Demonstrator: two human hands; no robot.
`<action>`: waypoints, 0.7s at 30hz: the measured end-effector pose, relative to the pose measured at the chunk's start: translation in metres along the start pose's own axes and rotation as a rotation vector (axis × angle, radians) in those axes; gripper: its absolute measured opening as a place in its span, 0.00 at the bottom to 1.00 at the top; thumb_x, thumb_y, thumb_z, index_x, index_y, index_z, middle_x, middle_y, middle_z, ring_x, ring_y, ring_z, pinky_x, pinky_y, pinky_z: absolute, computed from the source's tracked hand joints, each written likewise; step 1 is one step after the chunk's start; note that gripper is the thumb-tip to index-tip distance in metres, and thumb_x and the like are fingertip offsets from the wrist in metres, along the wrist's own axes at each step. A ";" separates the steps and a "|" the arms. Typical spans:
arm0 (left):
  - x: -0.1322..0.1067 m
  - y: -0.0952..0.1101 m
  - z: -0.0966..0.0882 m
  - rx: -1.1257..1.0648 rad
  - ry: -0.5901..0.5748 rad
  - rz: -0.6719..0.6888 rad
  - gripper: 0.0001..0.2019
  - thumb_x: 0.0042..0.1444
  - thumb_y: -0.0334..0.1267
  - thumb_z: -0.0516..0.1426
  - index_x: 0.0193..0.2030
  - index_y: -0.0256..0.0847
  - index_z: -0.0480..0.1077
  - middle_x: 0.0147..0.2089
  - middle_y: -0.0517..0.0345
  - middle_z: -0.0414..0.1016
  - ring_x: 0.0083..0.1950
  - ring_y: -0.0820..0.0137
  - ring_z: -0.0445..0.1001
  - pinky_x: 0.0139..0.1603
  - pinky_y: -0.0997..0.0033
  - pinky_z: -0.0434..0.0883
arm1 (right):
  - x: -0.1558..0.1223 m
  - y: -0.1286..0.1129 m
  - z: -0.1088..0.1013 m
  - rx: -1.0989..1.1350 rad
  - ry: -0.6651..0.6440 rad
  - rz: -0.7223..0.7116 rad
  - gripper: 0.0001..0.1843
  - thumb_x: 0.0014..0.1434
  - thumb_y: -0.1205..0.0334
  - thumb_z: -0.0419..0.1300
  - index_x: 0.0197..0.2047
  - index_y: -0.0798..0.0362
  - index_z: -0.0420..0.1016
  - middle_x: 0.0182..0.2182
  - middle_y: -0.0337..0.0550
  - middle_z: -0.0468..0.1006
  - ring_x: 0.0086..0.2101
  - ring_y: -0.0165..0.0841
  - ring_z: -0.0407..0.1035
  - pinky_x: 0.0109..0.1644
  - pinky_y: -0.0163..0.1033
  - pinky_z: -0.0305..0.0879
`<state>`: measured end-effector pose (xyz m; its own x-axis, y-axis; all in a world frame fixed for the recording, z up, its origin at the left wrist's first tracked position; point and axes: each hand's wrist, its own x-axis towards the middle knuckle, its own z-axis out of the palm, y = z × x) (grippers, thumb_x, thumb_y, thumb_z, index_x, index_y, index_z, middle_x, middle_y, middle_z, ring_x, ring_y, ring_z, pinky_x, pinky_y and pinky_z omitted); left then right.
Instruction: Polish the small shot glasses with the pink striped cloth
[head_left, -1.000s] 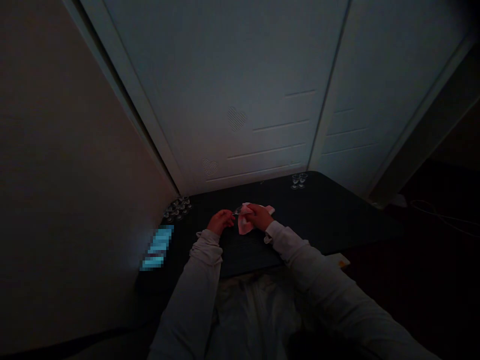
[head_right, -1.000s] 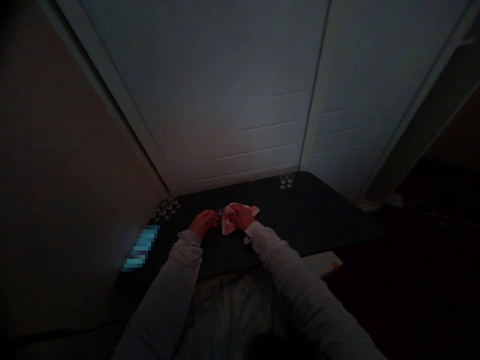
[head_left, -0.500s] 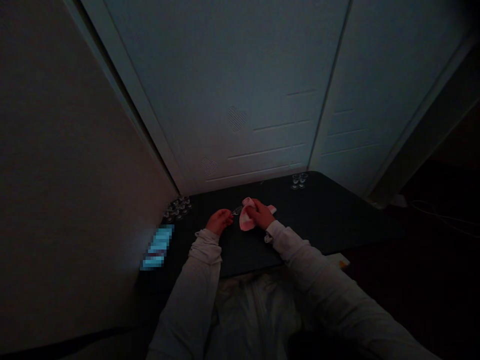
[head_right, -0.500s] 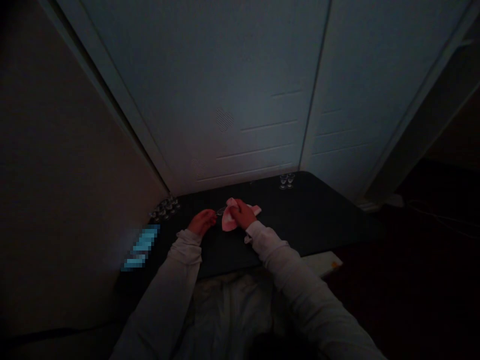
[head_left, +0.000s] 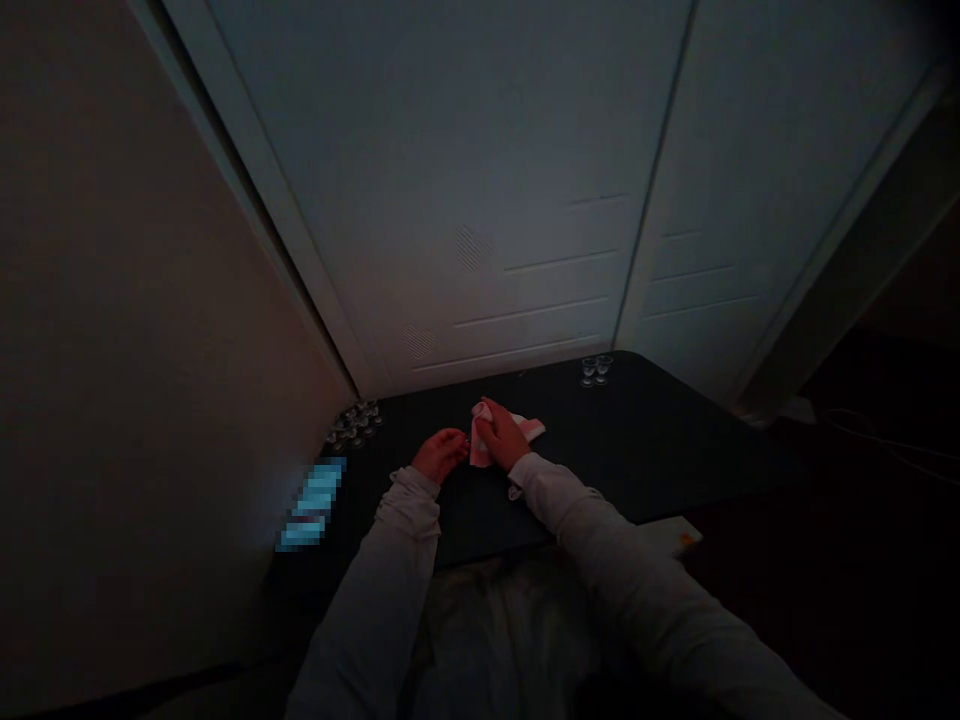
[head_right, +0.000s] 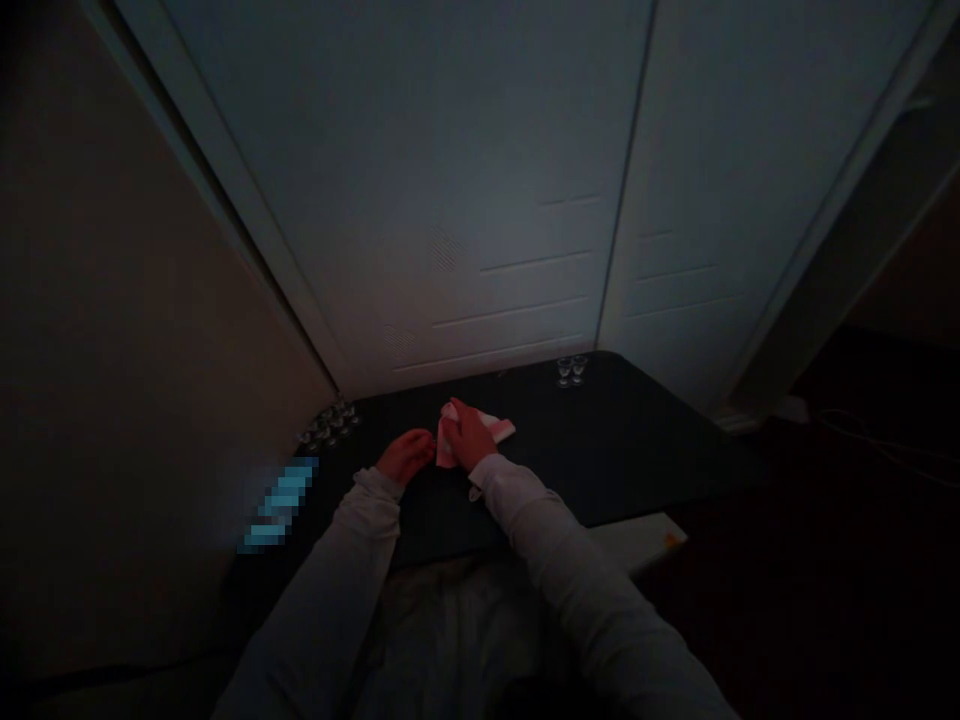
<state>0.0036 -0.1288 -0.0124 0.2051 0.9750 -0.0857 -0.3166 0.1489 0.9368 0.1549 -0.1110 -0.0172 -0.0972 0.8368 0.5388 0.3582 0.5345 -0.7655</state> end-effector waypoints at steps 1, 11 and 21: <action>0.000 0.000 -0.001 -0.005 0.011 0.007 0.15 0.35 0.35 0.61 0.31 0.34 0.64 0.25 0.59 0.68 0.25 0.77 0.66 0.27 0.76 0.62 | 0.002 0.001 0.003 -0.012 0.046 0.003 0.24 0.53 0.57 0.47 0.52 0.57 0.54 0.47 0.51 0.61 0.47 0.34 0.56 0.51 0.41 0.51; 0.001 -0.001 -0.005 -0.061 0.025 0.014 0.15 0.35 0.36 0.62 0.30 0.35 0.63 0.25 0.59 0.69 0.26 0.78 0.67 0.27 0.77 0.62 | -0.002 0.000 0.005 -0.186 -0.191 -0.051 0.15 0.56 0.56 0.40 0.37 0.56 0.62 0.31 0.43 0.67 0.32 0.29 0.61 0.37 0.34 0.55; -0.002 0.001 -0.001 -0.006 -0.046 -0.035 0.15 0.35 0.39 0.61 0.29 0.36 0.62 0.23 0.59 0.68 0.23 0.77 0.66 0.24 0.78 0.61 | -0.004 -0.010 0.003 -0.363 -0.223 0.106 0.20 0.59 0.53 0.35 0.33 0.55 0.61 0.23 0.41 0.67 0.26 0.27 0.62 0.29 0.32 0.50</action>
<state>0.0020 -0.1303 -0.0114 0.2583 0.9605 -0.1031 -0.3141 0.1844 0.9313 0.1493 -0.1196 -0.0129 -0.2257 0.9114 0.3441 0.6762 0.4009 -0.6182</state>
